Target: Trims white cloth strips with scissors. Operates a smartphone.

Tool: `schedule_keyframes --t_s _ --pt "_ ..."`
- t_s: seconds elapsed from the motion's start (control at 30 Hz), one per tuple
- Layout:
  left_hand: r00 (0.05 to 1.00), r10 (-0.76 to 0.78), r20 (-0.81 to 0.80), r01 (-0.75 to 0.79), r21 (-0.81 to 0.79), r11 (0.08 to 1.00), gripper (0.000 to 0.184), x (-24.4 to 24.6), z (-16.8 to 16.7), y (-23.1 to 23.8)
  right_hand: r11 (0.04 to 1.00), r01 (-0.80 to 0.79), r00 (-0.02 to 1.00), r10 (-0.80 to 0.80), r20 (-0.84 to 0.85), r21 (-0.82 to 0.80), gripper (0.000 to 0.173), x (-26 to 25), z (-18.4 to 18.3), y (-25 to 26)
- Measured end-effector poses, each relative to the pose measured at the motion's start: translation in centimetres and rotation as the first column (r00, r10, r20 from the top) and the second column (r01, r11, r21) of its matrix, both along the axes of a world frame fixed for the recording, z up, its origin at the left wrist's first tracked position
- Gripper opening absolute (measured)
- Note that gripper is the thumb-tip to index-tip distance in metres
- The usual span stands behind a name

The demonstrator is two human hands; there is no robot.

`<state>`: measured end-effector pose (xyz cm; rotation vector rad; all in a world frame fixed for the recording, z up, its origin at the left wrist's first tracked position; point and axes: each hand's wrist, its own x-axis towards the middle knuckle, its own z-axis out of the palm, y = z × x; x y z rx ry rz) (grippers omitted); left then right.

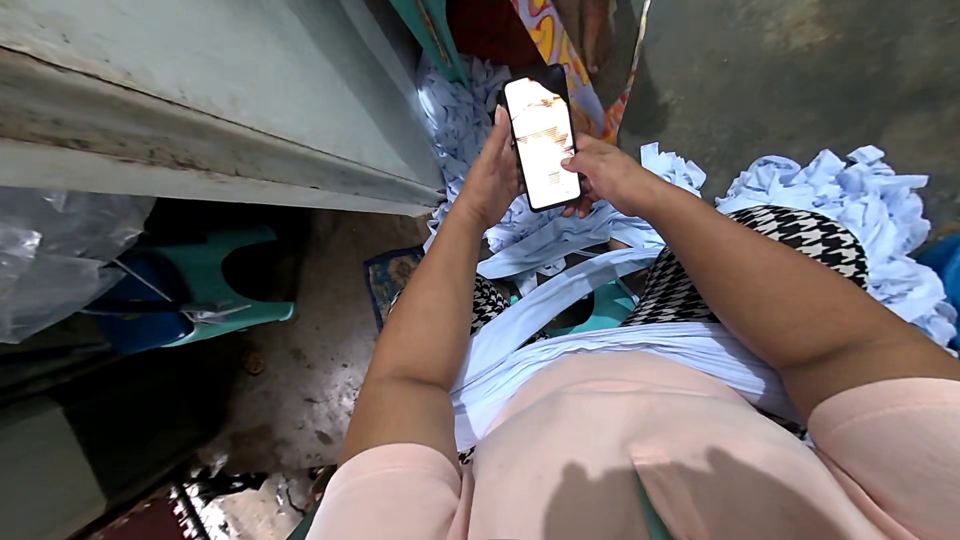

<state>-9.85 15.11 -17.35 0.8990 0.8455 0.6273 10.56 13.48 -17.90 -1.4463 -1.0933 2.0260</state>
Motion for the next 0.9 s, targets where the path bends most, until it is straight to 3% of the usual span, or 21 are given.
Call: schedule_keyframes --t_s 0.47,0.9 --pt "1.000 0.006 -0.004 -0.006 0.018 1.000 0.080 -0.08 0.12 -0.07 0.999 -0.045 0.998 0.045 0.037 0.006 0.053 -0.06 0.45 -0.03" --pt "1.000 0.006 0.017 -0.006 0.016 1.000 0.078 0.02 0.08 0.00 0.999 -0.028 0.999 0.027 0.023 0.031 0.035 -0.01 -0.23 -0.09"
